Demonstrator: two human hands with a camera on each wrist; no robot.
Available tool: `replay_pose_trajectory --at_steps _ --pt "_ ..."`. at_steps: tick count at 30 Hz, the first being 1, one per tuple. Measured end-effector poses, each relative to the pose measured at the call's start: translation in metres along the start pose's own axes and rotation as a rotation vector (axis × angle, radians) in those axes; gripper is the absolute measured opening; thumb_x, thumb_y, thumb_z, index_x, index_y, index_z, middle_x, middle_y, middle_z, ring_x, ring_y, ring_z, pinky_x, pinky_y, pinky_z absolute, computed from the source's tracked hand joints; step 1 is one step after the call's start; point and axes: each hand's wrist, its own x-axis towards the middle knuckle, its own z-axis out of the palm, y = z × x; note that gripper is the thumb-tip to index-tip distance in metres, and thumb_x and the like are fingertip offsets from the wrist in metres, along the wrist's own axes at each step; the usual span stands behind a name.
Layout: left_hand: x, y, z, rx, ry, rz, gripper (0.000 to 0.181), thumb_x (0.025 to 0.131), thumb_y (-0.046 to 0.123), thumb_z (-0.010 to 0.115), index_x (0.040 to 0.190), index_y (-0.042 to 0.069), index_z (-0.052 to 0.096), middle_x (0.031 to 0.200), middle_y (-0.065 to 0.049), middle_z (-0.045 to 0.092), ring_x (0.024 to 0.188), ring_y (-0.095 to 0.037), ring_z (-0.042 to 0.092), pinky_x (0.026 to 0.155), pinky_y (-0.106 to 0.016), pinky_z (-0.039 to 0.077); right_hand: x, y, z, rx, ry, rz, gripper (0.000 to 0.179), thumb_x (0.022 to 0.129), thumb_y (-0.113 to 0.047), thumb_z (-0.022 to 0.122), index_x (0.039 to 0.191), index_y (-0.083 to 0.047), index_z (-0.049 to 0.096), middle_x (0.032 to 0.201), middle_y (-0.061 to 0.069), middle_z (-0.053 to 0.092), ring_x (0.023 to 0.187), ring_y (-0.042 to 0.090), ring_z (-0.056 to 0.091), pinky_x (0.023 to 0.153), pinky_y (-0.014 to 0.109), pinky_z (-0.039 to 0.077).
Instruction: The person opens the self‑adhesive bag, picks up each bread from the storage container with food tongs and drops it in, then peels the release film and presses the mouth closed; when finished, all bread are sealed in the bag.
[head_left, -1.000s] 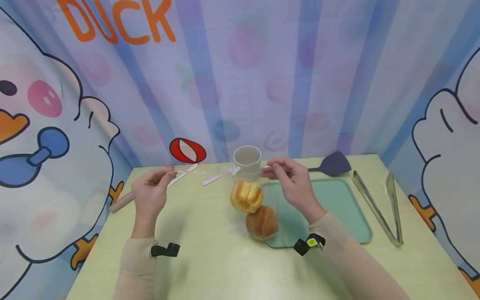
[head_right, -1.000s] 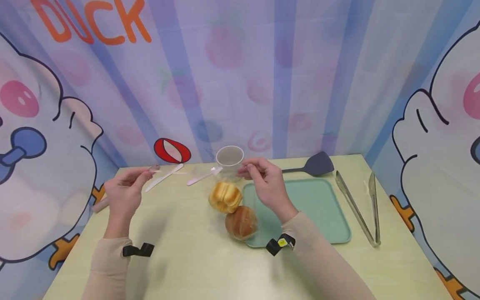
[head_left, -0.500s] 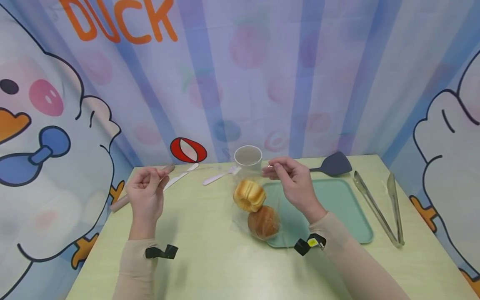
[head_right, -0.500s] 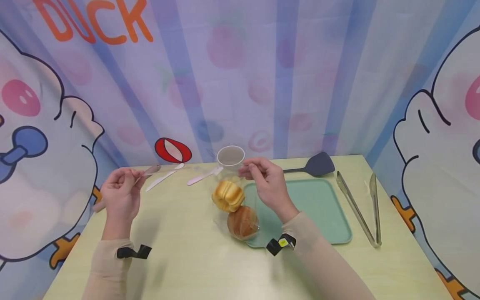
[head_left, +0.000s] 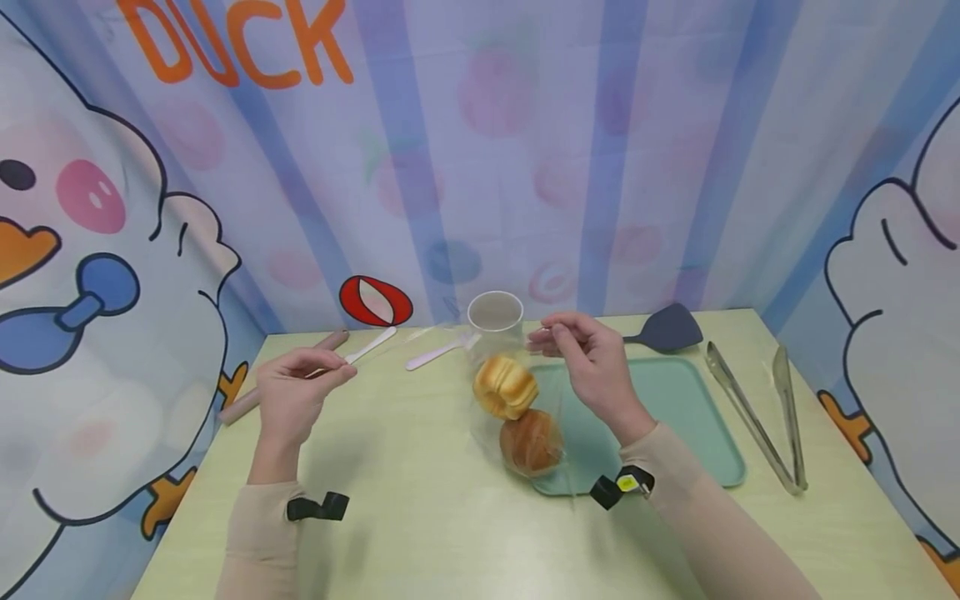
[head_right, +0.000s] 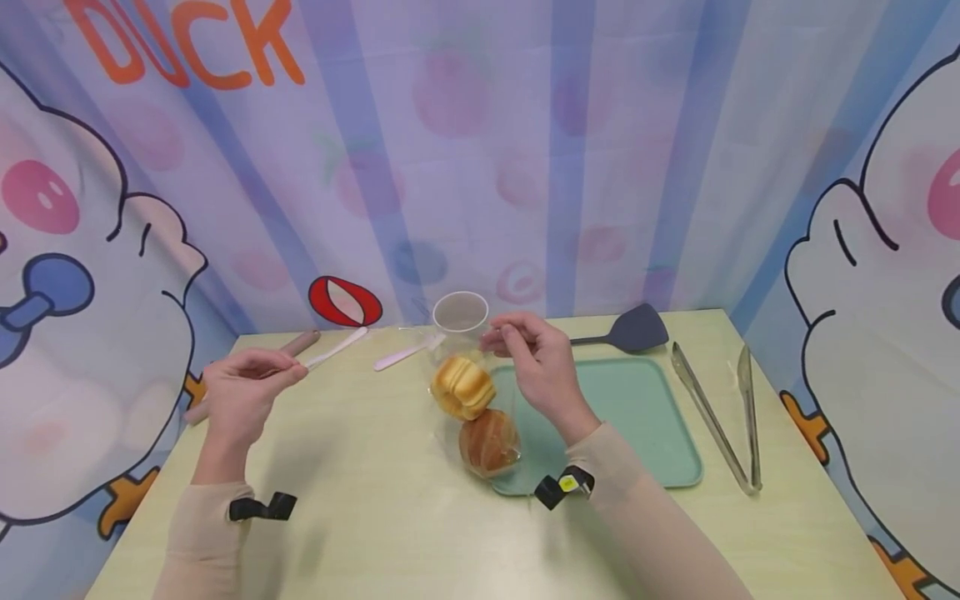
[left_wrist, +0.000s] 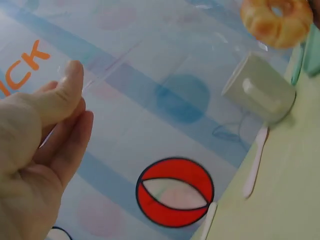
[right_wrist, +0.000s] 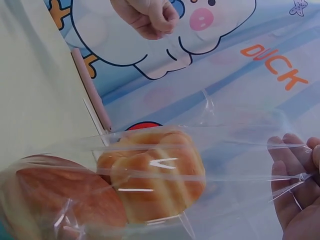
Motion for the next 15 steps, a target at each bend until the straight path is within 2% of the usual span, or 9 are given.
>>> replay_pose_trajectory --at_steps 2,4,7,9,12,13,15 --pt "-0.001 -0.002 -0.006 0.15 0.029 -0.006 0.013 0.079 -0.005 0.088 0.087 -0.005 0.078 0.075 0.007 0.075 0.071 -0.007 0.07 0.066 -0.018 0.058 0.001 0.0 0.0 0.015 0.009 0.003 0.02 0.11 -0.007 0.053 0.116 0.004 0.068 0.105 0.024 0.077 0.092 0.014 0.079 0.085 0.034 0.063" --pt "-0.001 -0.006 -0.011 0.305 0.042 0.021 0.012 0.079 -0.001 0.09 0.085 0.0 0.08 0.075 0.004 0.075 0.069 -0.006 0.069 0.063 -0.016 0.055 0.001 0.0 0.0 0.031 0.013 0.004 0.02 0.11 -0.007 0.053 0.115 0.005 0.068 0.105 0.025 0.077 0.091 0.015 0.079 0.084 0.035 0.063" --pt "-0.001 -0.015 -0.018 0.506 0.028 0.12 0.013 0.078 0.0 0.091 0.082 0.003 0.079 0.076 -0.005 0.076 0.069 -0.014 0.073 0.066 -0.009 0.052 0.001 0.001 0.001 0.041 0.008 0.0 0.02 0.11 -0.006 0.053 0.115 0.006 0.067 0.105 0.026 0.076 0.092 0.014 0.079 0.085 0.035 0.063" --pt "0.0 -0.023 -0.02 0.589 0.001 0.202 0.014 0.078 -0.003 0.091 0.084 0.001 0.078 0.079 -0.011 0.076 0.071 -0.023 0.075 0.07 -0.003 0.048 0.001 0.0 0.002 0.047 0.006 -0.003 0.019 0.11 -0.006 0.053 0.115 0.006 0.067 0.105 0.027 0.076 0.091 0.014 0.079 0.085 0.035 0.063" --pt "0.002 -0.032 -0.022 0.68 -0.045 0.314 0.022 0.08 -0.004 0.088 0.1 0.003 0.081 0.085 -0.014 0.077 0.073 -0.029 0.075 0.074 0.002 0.042 0.002 -0.001 0.004 0.067 0.0 -0.012 0.019 0.109 -0.003 0.053 0.114 0.008 0.066 0.105 0.028 0.076 0.091 0.014 0.079 0.085 0.035 0.063" --pt "0.003 -0.034 -0.022 0.694 -0.06 0.349 0.023 0.081 -0.004 0.087 0.102 0.003 0.081 0.087 -0.015 0.077 0.074 -0.03 0.074 0.073 -0.003 0.047 0.002 -0.001 0.005 0.071 -0.003 -0.015 0.019 0.109 -0.002 0.052 0.114 0.01 0.066 0.105 0.029 0.075 0.091 0.014 0.079 0.085 0.035 0.063" --pt "0.002 -0.037 -0.024 0.731 -0.084 0.405 0.024 0.082 -0.006 0.084 0.104 0.004 0.082 0.089 -0.014 0.075 0.074 -0.028 0.071 0.072 -0.006 0.047 0.001 -0.002 0.007 0.081 -0.012 -0.019 0.018 0.109 -0.001 0.052 0.114 0.01 0.065 0.105 0.03 0.075 0.091 0.014 0.078 0.085 0.036 0.063"
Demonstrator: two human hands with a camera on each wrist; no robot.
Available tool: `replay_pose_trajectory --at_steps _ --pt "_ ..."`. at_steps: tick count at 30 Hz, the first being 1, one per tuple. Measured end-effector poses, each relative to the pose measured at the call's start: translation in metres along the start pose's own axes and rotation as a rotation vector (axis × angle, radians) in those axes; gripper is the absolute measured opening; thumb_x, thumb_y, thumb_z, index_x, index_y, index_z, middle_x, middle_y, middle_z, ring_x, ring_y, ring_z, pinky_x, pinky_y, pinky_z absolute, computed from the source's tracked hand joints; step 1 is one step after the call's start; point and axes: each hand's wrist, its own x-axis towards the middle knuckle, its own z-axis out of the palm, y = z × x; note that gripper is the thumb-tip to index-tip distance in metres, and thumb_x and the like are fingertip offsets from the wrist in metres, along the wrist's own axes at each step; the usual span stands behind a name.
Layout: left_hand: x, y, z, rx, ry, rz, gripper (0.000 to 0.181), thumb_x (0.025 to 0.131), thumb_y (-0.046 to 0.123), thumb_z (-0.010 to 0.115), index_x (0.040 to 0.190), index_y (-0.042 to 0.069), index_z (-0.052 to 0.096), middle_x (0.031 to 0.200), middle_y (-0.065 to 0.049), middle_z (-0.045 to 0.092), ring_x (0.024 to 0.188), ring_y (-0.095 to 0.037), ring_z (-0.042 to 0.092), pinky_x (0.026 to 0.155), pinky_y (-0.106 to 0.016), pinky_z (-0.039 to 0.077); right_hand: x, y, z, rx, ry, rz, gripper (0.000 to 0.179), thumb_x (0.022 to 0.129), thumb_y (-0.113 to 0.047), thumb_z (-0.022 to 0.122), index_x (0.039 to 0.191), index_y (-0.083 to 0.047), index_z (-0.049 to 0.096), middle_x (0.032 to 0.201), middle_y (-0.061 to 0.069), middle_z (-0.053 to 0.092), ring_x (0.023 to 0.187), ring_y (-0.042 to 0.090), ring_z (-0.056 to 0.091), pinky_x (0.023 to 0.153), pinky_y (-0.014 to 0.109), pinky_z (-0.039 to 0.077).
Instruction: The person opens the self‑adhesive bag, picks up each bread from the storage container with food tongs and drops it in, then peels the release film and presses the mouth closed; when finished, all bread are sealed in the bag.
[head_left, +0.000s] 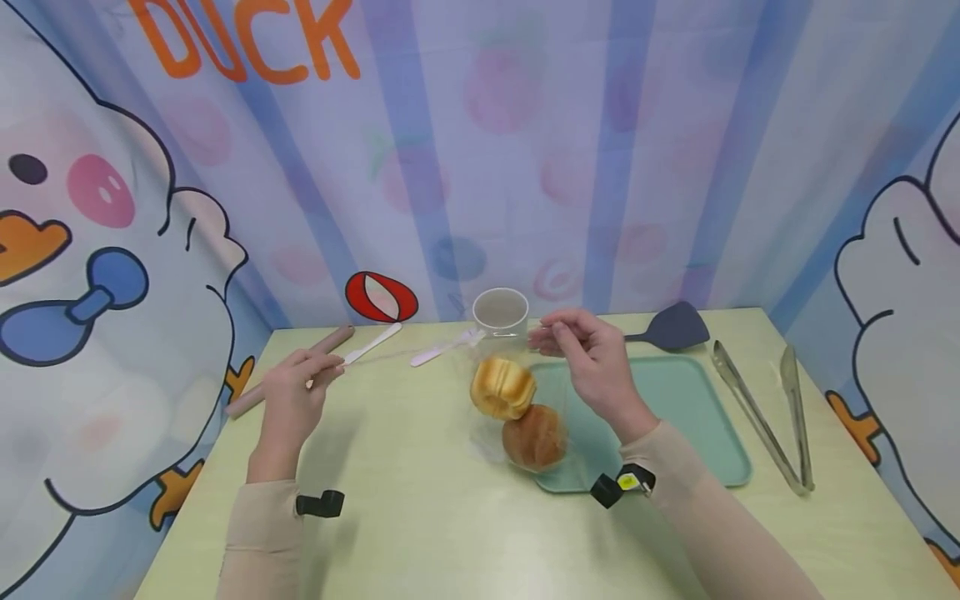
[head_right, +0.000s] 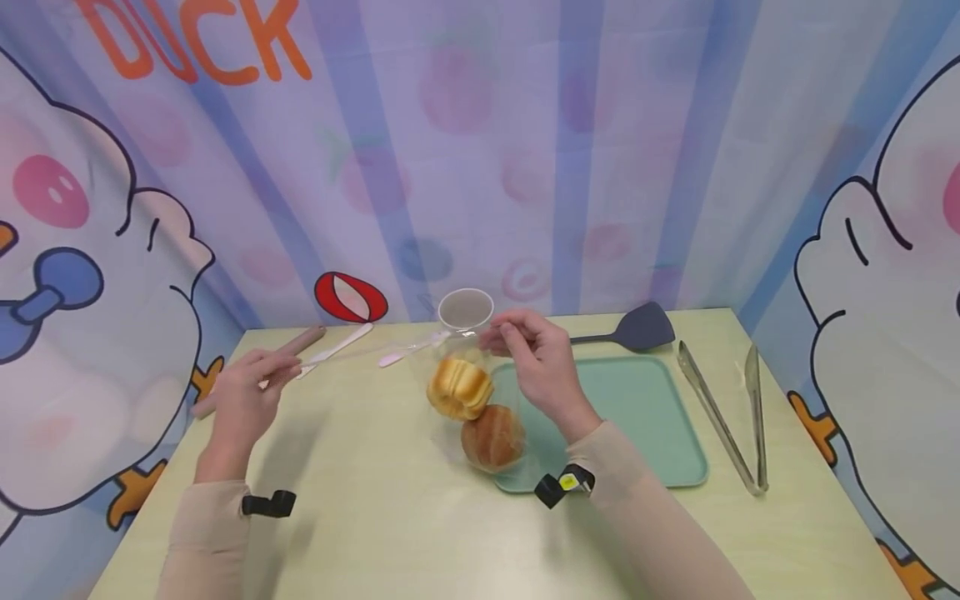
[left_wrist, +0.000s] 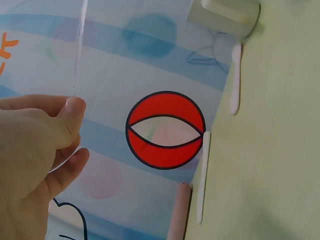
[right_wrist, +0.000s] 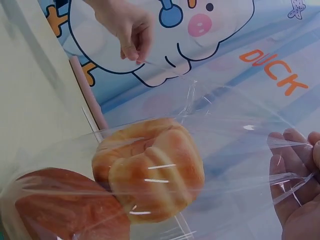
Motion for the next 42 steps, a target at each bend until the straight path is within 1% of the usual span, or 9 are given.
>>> replay_pose_trajectory --at_steps 3,9,14,20,24,28,33,36,42 --pt "-0.004 -0.003 0.0 0.031 -0.024 0.019 0.012 0.085 -0.007 0.081 0.094 0.001 0.081 0.086 -0.013 0.068 0.072 -0.025 0.062 0.064 -0.022 0.05 -0.001 0.0 0.001 0.003 -0.003 0.004 0.018 0.109 -0.002 0.052 0.114 0.009 0.066 0.104 0.029 0.075 0.091 0.015 0.078 0.084 0.035 0.064" --pt "-0.012 -0.014 0.002 0.07 -0.191 -0.13 0.007 0.092 -0.006 0.076 0.097 -0.002 0.078 0.089 -0.016 0.072 0.075 -0.027 0.063 0.069 -0.045 0.057 -0.001 -0.002 0.003 0.017 -0.006 0.024 0.02 0.109 -0.003 0.052 0.114 0.013 0.064 0.104 0.029 0.075 0.09 0.015 0.078 0.083 0.035 0.064" --pt "-0.022 -0.027 0.003 0.13 -0.327 -0.22 0.008 0.095 -0.003 0.072 0.099 -0.006 0.078 0.091 -0.019 0.074 0.082 -0.034 0.069 0.076 -0.053 0.059 -0.001 -0.007 0.002 0.027 0.02 0.044 0.021 0.11 -0.005 0.051 0.115 0.011 0.064 0.104 0.028 0.075 0.09 0.015 0.079 0.083 0.036 0.064" --pt "-0.037 -0.035 0.014 0.091 -0.497 -0.274 0.027 0.097 0.001 0.065 0.122 -0.003 0.073 0.111 -0.02 0.074 0.1 -0.039 0.07 0.087 -0.055 0.058 0.0 -0.009 0.002 0.057 0.023 0.079 0.021 0.11 -0.006 0.051 0.115 0.01 0.063 0.103 0.02 0.078 0.091 0.017 0.078 0.083 0.037 0.064" --pt "-0.039 -0.031 0.022 0.064 -0.486 -0.264 0.028 0.098 0.01 0.068 0.123 0.0 0.074 0.116 -0.02 0.074 0.104 -0.039 0.07 0.089 -0.056 0.058 0.0 -0.01 0.003 0.073 0.023 0.089 0.02 0.11 -0.006 0.051 0.114 0.01 0.063 0.102 0.014 0.079 0.091 0.018 0.079 0.084 0.038 0.064" --pt "-0.037 -0.024 0.027 0.062 -0.418 -0.241 0.024 0.1 0.022 0.071 0.111 0.002 0.08 0.113 -0.017 0.075 0.101 -0.037 0.071 0.087 -0.055 0.059 0.001 -0.011 0.004 0.088 0.019 0.087 0.023 0.11 -0.007 0.052 0.116 0.013 0.061 0.1 0.007 0.079 0.091 0.017 0.079 0.084 0.037 0.064" --pt "-0.032 -0.018 0.032 0.041 -0.326 -0.15 0.007 0.092 0.004 0.077 0.097 0.002 0.081 0.107 -0.016 0.074 0.101 -0.036 0.071 0.088 -0.054 0.058 0.003 -0.013 0.006 0.112 0.011 0.082 0.025 0.11 -0.007 0.052 0.117 0.016 0.059 0.098 -0.001 0.08 0.09 0.017 0.079 0.083 0.036 0.064" --pt "-0.028 -0.014 0.036 0.022 -0.31 -0.124 0.016 0.085 -0.008 0.076 0.096 0.004 0.08 0.106 -0.014 0.075 0.102 -0.035 0.071 0.09 -0.053 0.057 0.003 -0.014 0.008 0.123 0.007 0.079 0.024 0.11 -0.006 0.052 0.116 0.015 0.06 0.098 -0.002 0.08 0.089 0.017 0.079 0.083 0.037 0.064" --pt "-0.018 0.015 0.045 -0.118 -0.309 -0.142 0.016 0.093 0.007 0.076 0.109 0.007 0.078 0.109 -0.01 0.076 0.099 -0.028 0.07 0.088 -0.051 0.059 0.004 -0.016 0.013 0.147 0.007 0.094 0.016 0.11 -0.004 0.051 0.112 0.005 0.065 0.096 -0.001 0.08 0.088 0.017 0.079 0.082 0.037 0.064"
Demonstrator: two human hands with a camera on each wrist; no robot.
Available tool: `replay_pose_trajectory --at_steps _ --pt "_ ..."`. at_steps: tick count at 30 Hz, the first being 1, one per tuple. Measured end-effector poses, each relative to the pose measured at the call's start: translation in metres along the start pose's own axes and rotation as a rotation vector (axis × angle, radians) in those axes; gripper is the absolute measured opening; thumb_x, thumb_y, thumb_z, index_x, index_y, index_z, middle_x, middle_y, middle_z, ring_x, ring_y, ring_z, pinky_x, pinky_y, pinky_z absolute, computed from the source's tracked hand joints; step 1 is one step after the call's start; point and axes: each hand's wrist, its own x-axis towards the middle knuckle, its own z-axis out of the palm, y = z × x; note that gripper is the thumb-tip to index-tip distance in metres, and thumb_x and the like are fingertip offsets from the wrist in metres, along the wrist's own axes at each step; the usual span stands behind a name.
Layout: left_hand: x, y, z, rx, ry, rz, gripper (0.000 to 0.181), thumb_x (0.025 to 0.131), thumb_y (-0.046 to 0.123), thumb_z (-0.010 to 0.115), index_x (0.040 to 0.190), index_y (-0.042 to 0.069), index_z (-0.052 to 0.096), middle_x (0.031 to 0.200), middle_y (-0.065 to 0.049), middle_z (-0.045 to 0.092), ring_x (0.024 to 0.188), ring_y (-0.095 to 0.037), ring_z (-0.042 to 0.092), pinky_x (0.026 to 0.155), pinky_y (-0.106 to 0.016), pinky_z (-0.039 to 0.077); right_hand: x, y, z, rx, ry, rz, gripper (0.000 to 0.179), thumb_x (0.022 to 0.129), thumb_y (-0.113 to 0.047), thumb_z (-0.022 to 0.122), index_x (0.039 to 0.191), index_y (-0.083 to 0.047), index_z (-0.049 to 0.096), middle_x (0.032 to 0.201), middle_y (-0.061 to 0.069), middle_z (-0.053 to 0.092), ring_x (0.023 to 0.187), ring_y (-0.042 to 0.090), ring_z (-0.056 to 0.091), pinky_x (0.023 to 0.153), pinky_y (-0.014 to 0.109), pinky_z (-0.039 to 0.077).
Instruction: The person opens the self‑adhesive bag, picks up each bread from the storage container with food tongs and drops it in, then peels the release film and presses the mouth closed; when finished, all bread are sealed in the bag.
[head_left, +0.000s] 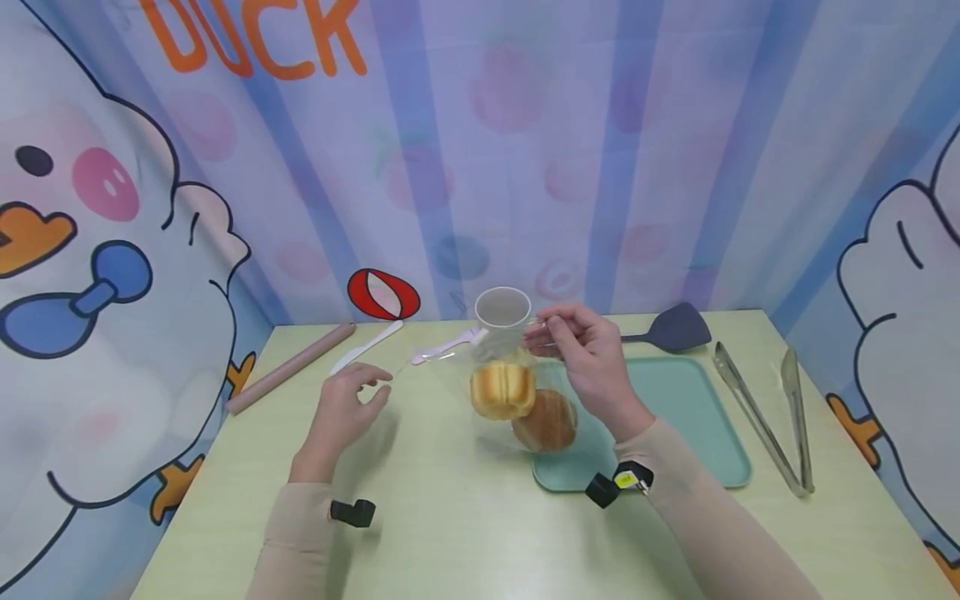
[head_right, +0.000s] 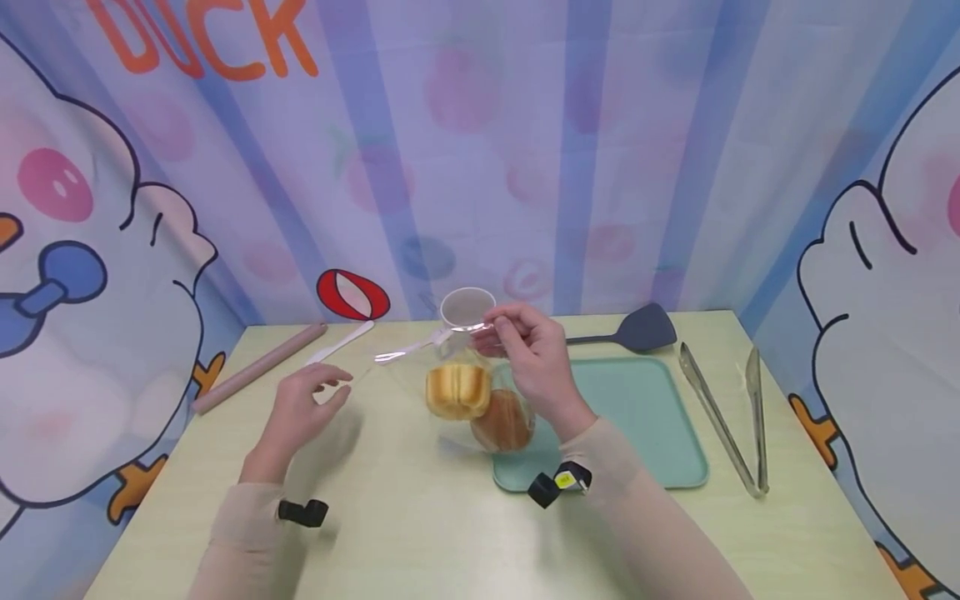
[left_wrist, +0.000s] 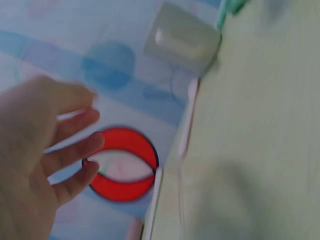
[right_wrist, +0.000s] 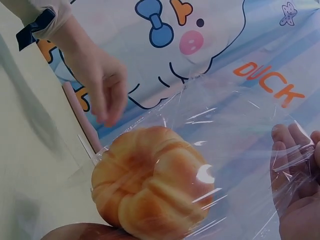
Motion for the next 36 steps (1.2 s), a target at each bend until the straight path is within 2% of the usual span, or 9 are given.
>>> replay_pose_trajectory --at_steps 6,10,14,18,20,23,28,31,36 --pt "0.013 0.051 0.009 -0.494 -0.034 0.024 0.041 0.098 0.012 0.075 0.138 0.009 0.065 0.134 -0.008 0.07 0.12 -0.023 0.068 0.098 -0.043 0.059 0.002 0.0 0.008 0.029 -0.018 0.033 0.023 0.11 -0.005 0.051 0.118 0.016 0.058 0.098 -0.001 0.08 0.089 0.017 0.078 0.082 0.036 0.064" --pt "0.02 0.074 0.016 -0.749 0.018 0.061 0.024 0.102 0.008 0.068 0.126 0.002 0.066 0.124 -0.01 0.075 0.113 -0.019 0.071 0.096 -0.032 0.058 0.0 0.001 0.009 0.061 -0.021 0.051 0.024 0.111 -0.007 0.051 0.119 0.014 0.058 0.099 0.0 0.08 0.09 0.017 0.078 0.083 0.035 0.064" --pt "0.021 0.084 0.02 -0.92 0.12 0.045 0.015 0.103 0.009 0.068 0.106 -0.004 0.062 0.103 -0.004 0.08 0.097 -0.017 0.077 0.091 -0.033 0.062 0.0 0.001 0.008 0.116 -0.017 0.069 0.017 0.111 -0.006 0.051 0.112 0.001 0.066 0.098 0.003 0.08 0.089 0.019 0.079 0.082 0.037 0.064" --pt "0.02 0.089 0.022 -0.99 0.166 0.033 0.017 0.1 0.011 0.072 0.1 -0.004 0.064 0.095 0.001 0.08 0.09 -0.017 0.079 0.089 -0.036 0.063 0.0 -0.002 0.008 0.127 0.026 0.099 0.019 0.11 -0.006 0.05 0.106 -0.008 0.069 0.094 0.003 0.08 0.087 0.02 0.079 0.082 0.038 0.064" --pt "0.02 0.091 0.021 -1.027 0.19 0.043 0.008 0.101 0.007 0.07 0.096 0.001 0.07 0.093 0.0 0.08 0.087 -0.017 0.079 0.089 -0.037 0.063 0.001 -0.003 0.007 0.113 0.051 0.12 0.019 0.11 -0.007 0.05 0.106 -0.005 0.069 0.092 0.002 0.08 0.086 0.019 0.079 0.082 0.039 0.064" --pt "0.019 0.092 0.019 -1.035 0.217 0.058 0.012 0.102 0.002 0.066 0.094 0.002 0.075 0.09 -0.001 0.079 0.082 -0.018 0.079 0.088 -0.039 0.063 0.001 -0.004 0.006 0.088 0.071 0.145 0.019 0.11 -0.007 0.05 0.106 0.003 0.066 0.089 0.001 0.08 0.084 0.017 0.079 0.081 0.039 0.065" --pt "0.02 0.092 0.015 -0.997 0.171 0.11 0.016 0.1 -0.004 0.065 0.108 0.005 0.076 0.089 -0.001 0.078 0.072 -0.019 0.077 0.087 -0.041 0.064 0.001 -0.003 0.004 0.067 0.071 0.151 0.021 0.109 -0.006 0.052 0.108 0.012 0.062 0.088 0.001 0.078 0.081 0.017 0.078 0.078 0.037 0.065" --pt "0.02 0.094 0.014 -0.982 0.166 0.126 0.013 0.1 -0.006 0.064 0.11 -0.001 0.072 0.093 -0.002 0.078 0.076 -0.019 0.077 0.087 -0.041 0.063 0.001 -0.002 0.002 0.052 0.066 0.142 0.017 0.108 -0.007 0.056 0.107 0.008 0.065 0.089 0.001 0.078 0.081 0.017 0.079 0.077 0.037 0.065" --pt "0.018 0.101 0.016 -0.933 0.256 0.07 0.016 0.106 0.006 0.061 0.112 -0.01 0.062 0.106 -0.003 0.075 0.093 -0.018 0.077 0.091 -0.038 0.062 -0.001 0.0 -0.001 0.033 0.077 0.141 0.013 0.108 -0.01 0.057 0.107 -0.001 0.066 0.093 0.001 0.08 0.083 0.02 0.08 0.079 0.04 0.065"
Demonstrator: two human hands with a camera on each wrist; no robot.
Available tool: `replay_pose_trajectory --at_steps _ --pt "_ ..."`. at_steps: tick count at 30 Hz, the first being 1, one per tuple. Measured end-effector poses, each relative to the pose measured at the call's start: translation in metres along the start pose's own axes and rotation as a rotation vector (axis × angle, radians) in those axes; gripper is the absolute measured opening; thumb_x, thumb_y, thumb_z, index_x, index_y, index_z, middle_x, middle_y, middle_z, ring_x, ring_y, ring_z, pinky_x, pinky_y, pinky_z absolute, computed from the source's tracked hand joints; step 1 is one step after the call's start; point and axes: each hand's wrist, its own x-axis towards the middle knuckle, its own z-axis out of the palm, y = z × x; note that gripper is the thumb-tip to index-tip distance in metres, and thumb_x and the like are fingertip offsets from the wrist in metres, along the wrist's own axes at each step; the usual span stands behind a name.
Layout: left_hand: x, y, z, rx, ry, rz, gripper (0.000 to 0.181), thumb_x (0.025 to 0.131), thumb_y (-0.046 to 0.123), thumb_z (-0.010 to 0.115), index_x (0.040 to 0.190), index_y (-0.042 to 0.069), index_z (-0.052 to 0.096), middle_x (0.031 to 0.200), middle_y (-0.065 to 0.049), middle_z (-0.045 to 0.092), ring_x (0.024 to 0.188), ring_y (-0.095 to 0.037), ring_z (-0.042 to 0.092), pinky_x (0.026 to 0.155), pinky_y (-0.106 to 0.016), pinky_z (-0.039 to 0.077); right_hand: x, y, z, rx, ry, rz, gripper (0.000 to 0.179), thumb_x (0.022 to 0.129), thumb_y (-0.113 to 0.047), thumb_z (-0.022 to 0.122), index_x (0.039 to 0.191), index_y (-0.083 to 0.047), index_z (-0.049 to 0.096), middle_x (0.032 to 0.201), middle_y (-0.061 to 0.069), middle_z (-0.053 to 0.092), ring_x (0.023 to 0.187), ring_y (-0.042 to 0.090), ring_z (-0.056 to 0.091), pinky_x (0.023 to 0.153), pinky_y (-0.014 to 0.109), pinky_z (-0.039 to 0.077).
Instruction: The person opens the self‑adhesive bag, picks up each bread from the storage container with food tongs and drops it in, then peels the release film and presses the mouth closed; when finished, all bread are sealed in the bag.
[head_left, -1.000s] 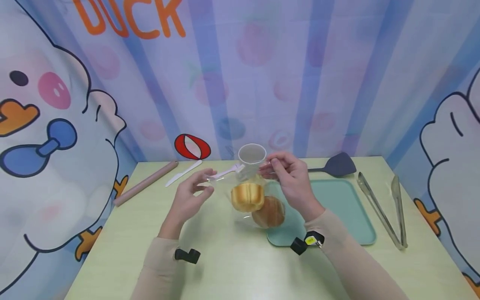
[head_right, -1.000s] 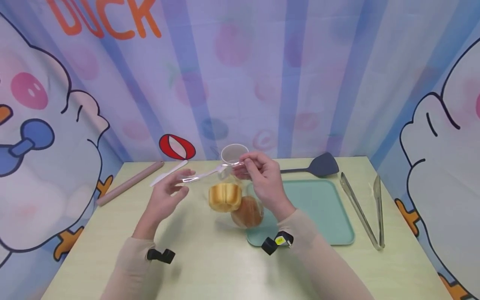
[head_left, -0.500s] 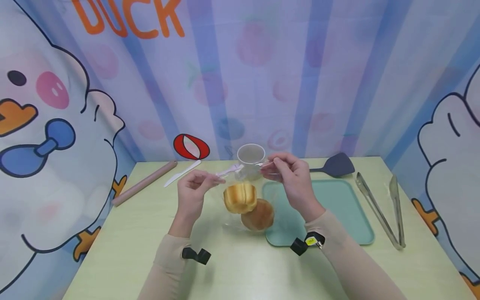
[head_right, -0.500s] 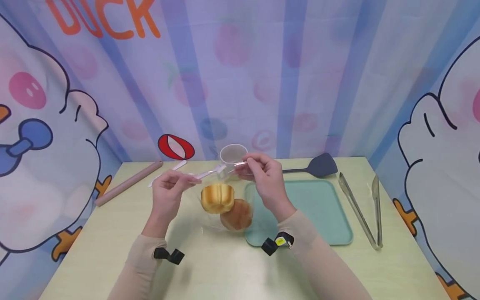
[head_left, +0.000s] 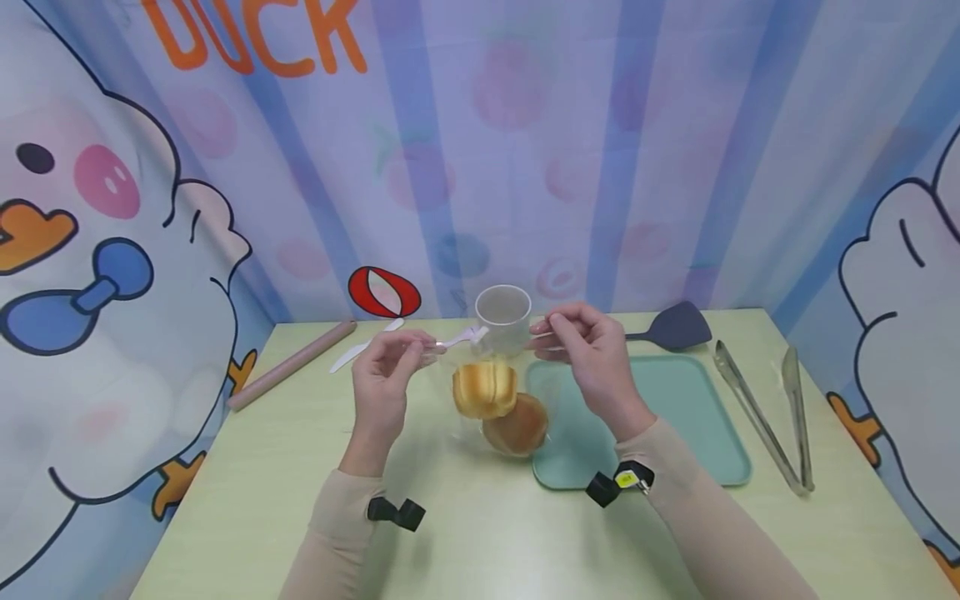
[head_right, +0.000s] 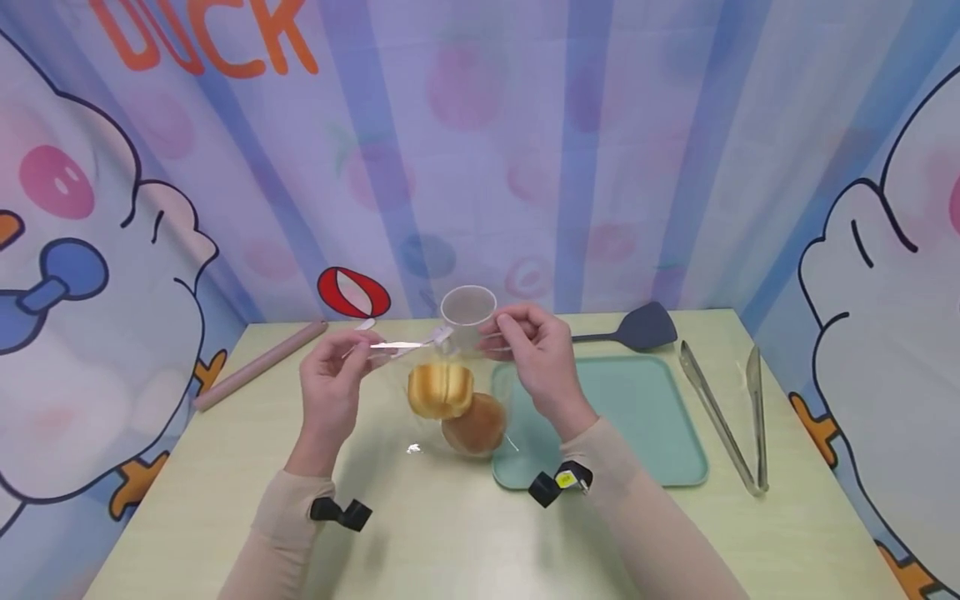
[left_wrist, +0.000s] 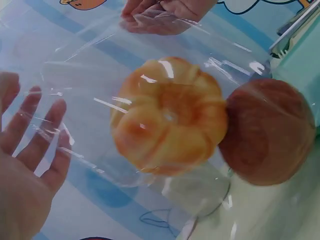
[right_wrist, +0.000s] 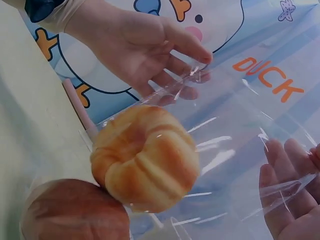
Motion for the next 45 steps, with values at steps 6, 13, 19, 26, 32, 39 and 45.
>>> replay_pose_trajectory --at_steps 6,13,19,26,32,39,45 --pt "-0.001 0.002 0.013 -0.004 0.139 0.015 0.01 0.107 0.008 0.059 0.111 0.0 0.062 0.099 -0.005 0.073 0.083 -0.018 0.075 0.086 -0.036 0.064 -0.004 0.003 0.003 -0.051 0.029 -0.002 0.018 0.11 -0.019 0.057 0.11 -0.002 0.062 0.103 0.014 0.078 0.085 0.025 0.08 0.078 0.042 0.065" --pt "0.001 0.003 0.028 -0.002 0.32 0.048 0.02 0.105 0.001 0.057 0.102 0.018 0.066 0.082 -0.002 0.063 0.067 -0.014 0.062 0.061 -0.026 0.061 -0.007 0.006 0.011 -0.061 0.085 -0.041 0.021 0.11 -0.022 0.058 0.11 -0.001 0.061 0.099 0.004 0.076 0.077 0.023 0.079 0.069 0.039 0.065" --pt "0.002 0.006 0.03 0.078 0.359 0.004 0.004 0.106 0.008 0.059 0.104 0.01 0.062 0.075 0.001 0.056 0.059 -0.01 0.054 0.055 -0.019 0.053 -0.009 0.01 0.016 -0.051 0.081 -0.016 0.017 0.11 -0.018 0.057 0.109 0.0 0.059 0.09 0.002 0.073 0.071 0.02 0.078 0.066 0.041 0.065" --pt "0.001 0.007 0.022 0.099 0.182 -0.01 0.016 0.109 0.009 0.055 0.113 -0.007 0.054 0.077 0.002 0.054 0.059 -0.011 0.051 0.059 -0.019 0.053 -0.01 0.011 0.017 -0.068 0.088 0.0 0.012 0.11 -0.017 0.056 0.108 -0.007 0.062 0.086 0.005 0.072 0.071 0.021 0.077 0.063 0.041 0.065" --pt "0.005 0.008 0.012 0.072 0.012 0.114 0.015 0.104 -0.002 0.053 0.111 -0.015 0.054 0.081 0.001 0.056 0.063 -0.011 0.055 0.062 -0.02 0.054 -0.01 0.008 0.017 -0.073 0.065 0.01 0.018 0.111 -0.023 0.054 0.112 -0.006 0.061 0.089 0.008 0.071 0.073 0.022 0.077 0.063 0.038 0.064" --pt "0.007 0.008 0.003 0.031 -0.115 0.116 0.018 0.087 -0.011 0.056 0.105 -0.014 0.056 0.094 -0.002 0.061 0.074 -0.012 0.06 0.069 -0.022 0.057 -0.009 0.005 0.016 -0.067 0.063 0.029 0.017 0.111 -0.022 0.055 0.112 -0.006 0.06 0.089 0.008 0.07 0.071 0.02 0.076 0.06 0.033 0.063" --pt "0.01 0.006 0.0 0.085 -0.212 0.187 0.011 0.086 -0.014 0.062 0.094 -0.006 0.064 0.087 -0.007 0.061 0.066 -0.013 0.062 0.066 -0.024 0.056 -0.008 0.003 0.016 -0.067 0.056 0.016 0.018 0.111 -0.024 0.055 0.11 -0.007 0.061 0.087 0.007 0.071 0.07 0.021 0.076 0.059 0.033 0.062"
